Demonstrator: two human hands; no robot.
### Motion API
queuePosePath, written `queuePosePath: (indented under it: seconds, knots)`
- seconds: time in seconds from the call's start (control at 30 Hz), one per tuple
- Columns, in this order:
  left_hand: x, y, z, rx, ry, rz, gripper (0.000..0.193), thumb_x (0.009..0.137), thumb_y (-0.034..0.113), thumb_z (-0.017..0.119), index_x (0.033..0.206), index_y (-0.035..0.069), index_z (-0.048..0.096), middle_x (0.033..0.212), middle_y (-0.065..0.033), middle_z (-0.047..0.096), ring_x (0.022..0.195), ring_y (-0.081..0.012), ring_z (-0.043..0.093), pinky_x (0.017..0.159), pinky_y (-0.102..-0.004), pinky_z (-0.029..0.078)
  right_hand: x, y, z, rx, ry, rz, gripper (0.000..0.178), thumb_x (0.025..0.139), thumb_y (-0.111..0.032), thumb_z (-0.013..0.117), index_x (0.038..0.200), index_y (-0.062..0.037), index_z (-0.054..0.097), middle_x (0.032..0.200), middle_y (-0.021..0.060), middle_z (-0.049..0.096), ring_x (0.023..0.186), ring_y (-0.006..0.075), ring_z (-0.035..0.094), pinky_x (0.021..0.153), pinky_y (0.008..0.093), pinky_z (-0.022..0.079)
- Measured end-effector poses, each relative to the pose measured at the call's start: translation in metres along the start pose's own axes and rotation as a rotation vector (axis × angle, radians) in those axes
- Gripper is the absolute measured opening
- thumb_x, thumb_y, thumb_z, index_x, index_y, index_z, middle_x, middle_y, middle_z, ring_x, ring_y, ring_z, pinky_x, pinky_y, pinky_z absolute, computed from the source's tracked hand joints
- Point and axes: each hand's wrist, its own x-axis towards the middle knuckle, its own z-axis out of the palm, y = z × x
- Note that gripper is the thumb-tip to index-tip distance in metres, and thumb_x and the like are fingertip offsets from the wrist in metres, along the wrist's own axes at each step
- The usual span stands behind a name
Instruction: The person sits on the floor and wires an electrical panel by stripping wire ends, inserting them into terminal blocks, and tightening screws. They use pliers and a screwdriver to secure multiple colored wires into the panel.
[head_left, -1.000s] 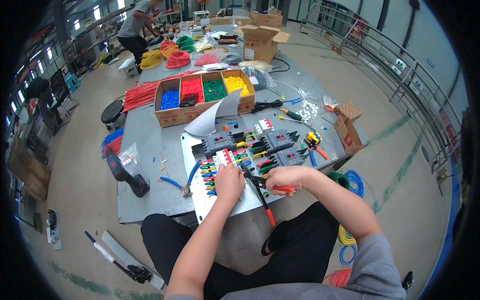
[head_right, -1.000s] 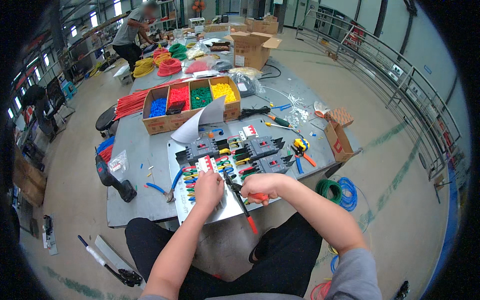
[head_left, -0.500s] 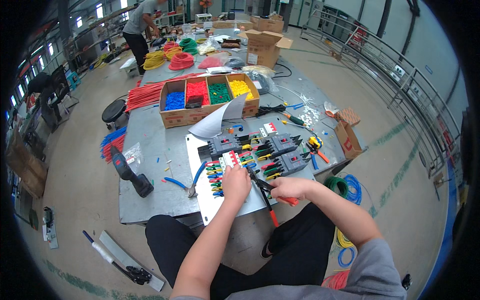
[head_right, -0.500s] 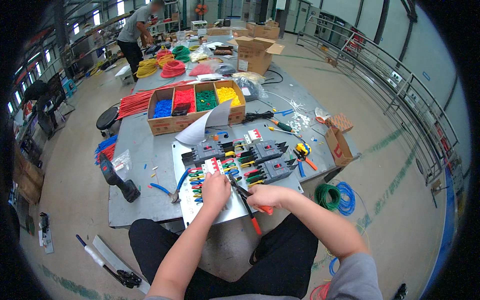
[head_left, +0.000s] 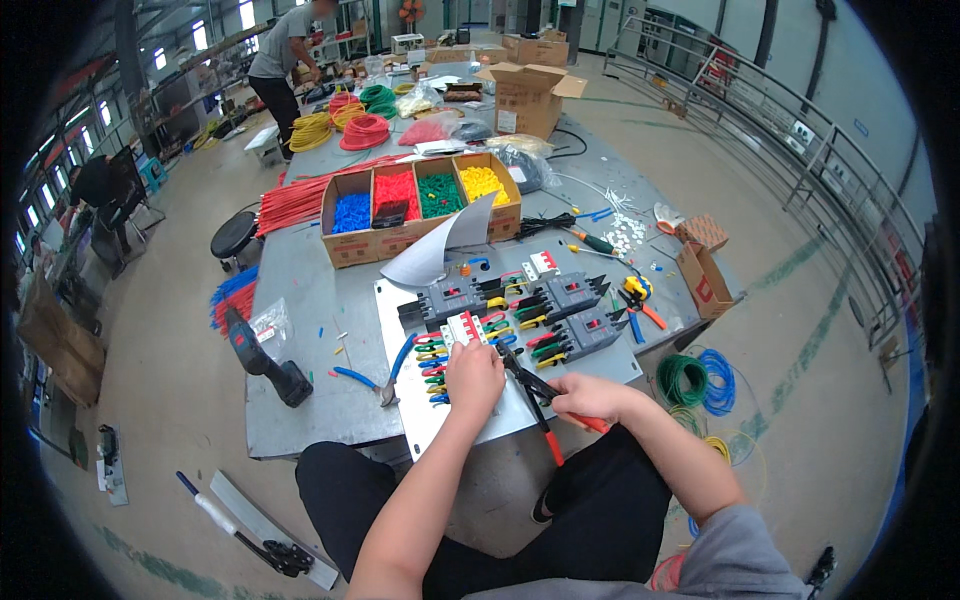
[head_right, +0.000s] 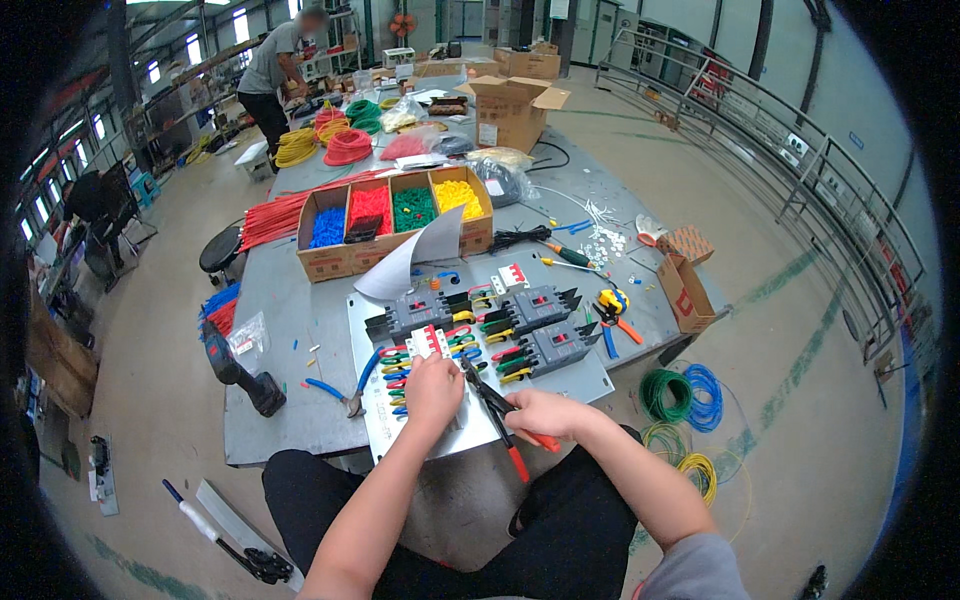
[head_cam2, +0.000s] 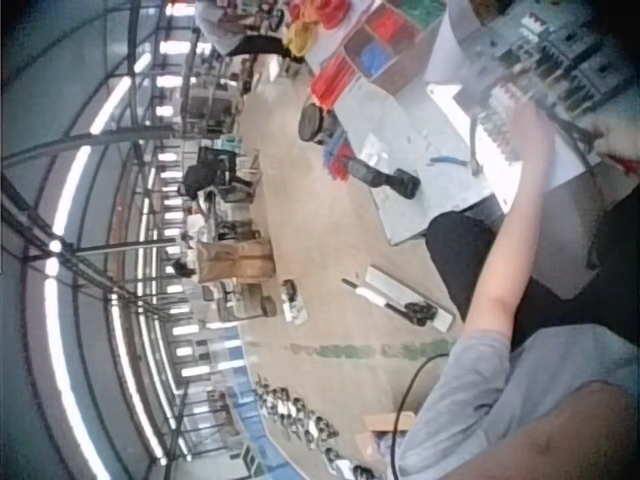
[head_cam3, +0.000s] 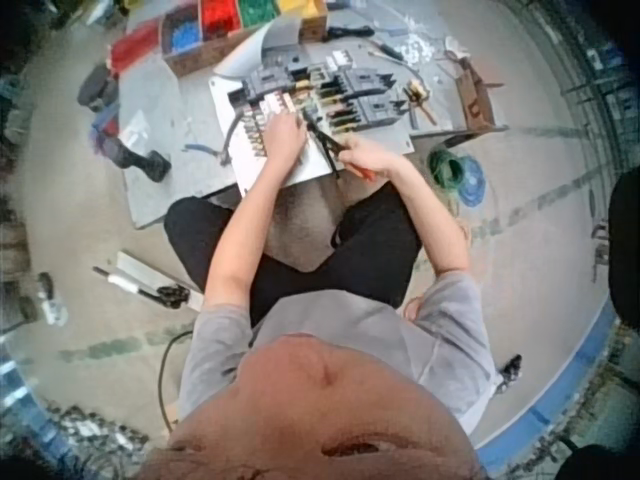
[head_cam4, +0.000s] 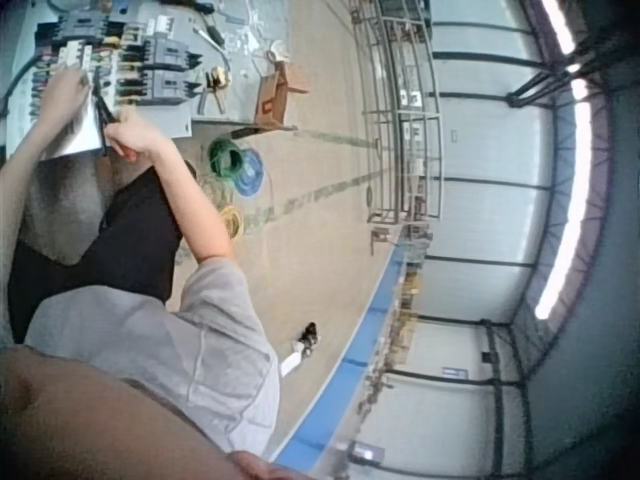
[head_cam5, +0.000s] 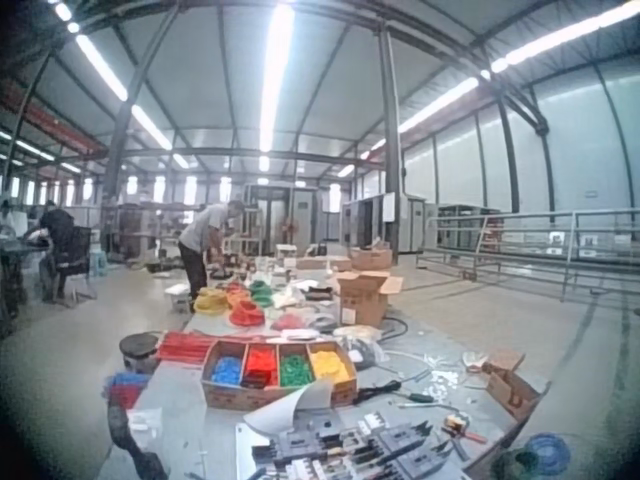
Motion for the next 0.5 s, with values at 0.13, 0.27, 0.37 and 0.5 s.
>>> queuePosePath:
  seconds: [0.13,0.27,0.37,0.5]
  knots:
    - [-0.002,0.0,0.001,-0.011,0.042,0.025,0.009,0.086,0.013,0.077,0.082,0.004,0.078,0.094,-0.0119,0.071,0.099,-0.0336,0.063,0.088,-0.0452,0.054,0.001,0.012,-0.002,0.038,0.006,-0.031,0.005,0.095,-0.006,0.054,0.096,-0.0015,0.056,0.058,0.0046,0.058,0.039,0.0138,0.051,0.039,0.0307,0.039]
    - [-0.003,0.001,0.0,-0.018,0.051,0.054,0.01,0.085,0.012,0.078,0.082,0.004,0.077,0.094,-0.0117,0.07,0.099,-0.0334,0.063,0.087,-0.0451,0.054,0.003,0.023,-0.004,0.049,0.016,-0.032,0.005,0.094,-0.006,0.055,0.097,-0.0025,0.057,0.058,0.0037,0.058,0.043,0.013,0.052,0.042,0.0308,0.04]
    - [-0.003,0.0,0.001,-0.01,0.032,0.035,0.009,0.084,0.015,0.079,0.083,0.006,0.079,0.097,-0.0113,0.071,0.1,-0.0344,0.062,0.089,-0.0449,0.054,0.003,0.022,-0.004,0.028,0.01,-0.033,0.006,0.094,-0.007,0.055,0.097,-0.003,0.057,0.059,0.0036,0.058,0.045,0.0124,0.053,0.044,0.0307,0.041]
    - [-0.003,-0.001,0.001,0.004,0.048,0.044,0.009,0.084,0.015,0.079,0.082,0.006,0.078,0.095,-0.0112,0.07,0.099,-0.0344,0.062,0.088,-0.0452,0.055,-0.001,0.015,0.0,0.023,0.023,-0.035,0.006,0.094,-0.007,0.055,0.097,-0.0027,0.057,0.058,0.0035,0.058,0.045,0.0125,0.053,0.045,0.0306,0.041]
